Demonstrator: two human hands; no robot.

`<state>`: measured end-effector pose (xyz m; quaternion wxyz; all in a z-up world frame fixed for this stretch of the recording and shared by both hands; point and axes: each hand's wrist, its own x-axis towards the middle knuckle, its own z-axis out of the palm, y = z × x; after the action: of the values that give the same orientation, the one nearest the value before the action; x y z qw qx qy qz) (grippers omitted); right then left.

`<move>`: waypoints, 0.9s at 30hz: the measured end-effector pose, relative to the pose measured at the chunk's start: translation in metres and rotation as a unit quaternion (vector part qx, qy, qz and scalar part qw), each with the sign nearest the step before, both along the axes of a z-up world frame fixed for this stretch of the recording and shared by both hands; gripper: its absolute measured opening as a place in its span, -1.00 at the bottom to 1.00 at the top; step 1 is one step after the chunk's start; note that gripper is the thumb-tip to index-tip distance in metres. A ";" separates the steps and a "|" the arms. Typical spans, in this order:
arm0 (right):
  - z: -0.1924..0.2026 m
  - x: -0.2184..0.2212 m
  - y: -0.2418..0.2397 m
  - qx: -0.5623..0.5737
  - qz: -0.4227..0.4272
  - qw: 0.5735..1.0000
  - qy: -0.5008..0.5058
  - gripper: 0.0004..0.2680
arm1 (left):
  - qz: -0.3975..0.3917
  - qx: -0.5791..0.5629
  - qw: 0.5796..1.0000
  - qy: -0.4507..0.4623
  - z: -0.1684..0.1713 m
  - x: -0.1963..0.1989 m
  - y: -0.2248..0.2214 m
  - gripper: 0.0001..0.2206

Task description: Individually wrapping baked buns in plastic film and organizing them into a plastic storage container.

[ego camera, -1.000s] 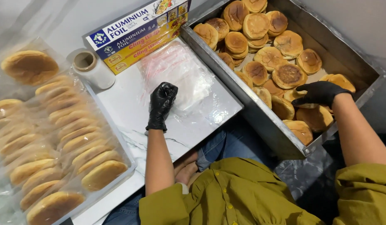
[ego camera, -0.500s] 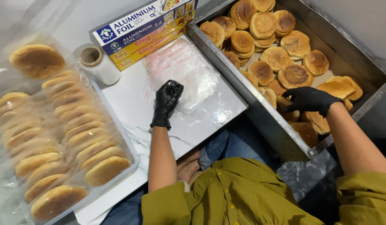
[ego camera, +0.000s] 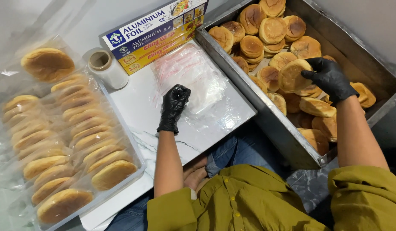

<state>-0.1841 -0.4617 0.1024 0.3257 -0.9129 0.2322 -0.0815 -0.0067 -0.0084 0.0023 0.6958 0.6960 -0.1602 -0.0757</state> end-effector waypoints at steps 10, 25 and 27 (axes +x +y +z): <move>-0.028 0.036 0.015 -0.352 0.058 0.921 -0.155 -0.78 | 0.001 -0.003 0.999 0.043 -0.002 0.001 -0.001 -0.91; -0.067 0.077 0.016 -0.198 0.049 0.970 0.133 -0.27 | 0.044 0.095 0.994 0.038 -0.039 0.023 -0.010 -0.90; -0.065 0.080 0.028 -0.175 0.046 0.968 0.176 -0.35 | 0.045 0.100 0.993 0.049 -0.041 0.024 -0.012 -0.90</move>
<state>-0.1038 -0.4338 0.0379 0.1184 -0.9653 0.2258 0.0558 0.0174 -0.0202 -0.0386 0.6322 0.7642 -0.0866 -0.0940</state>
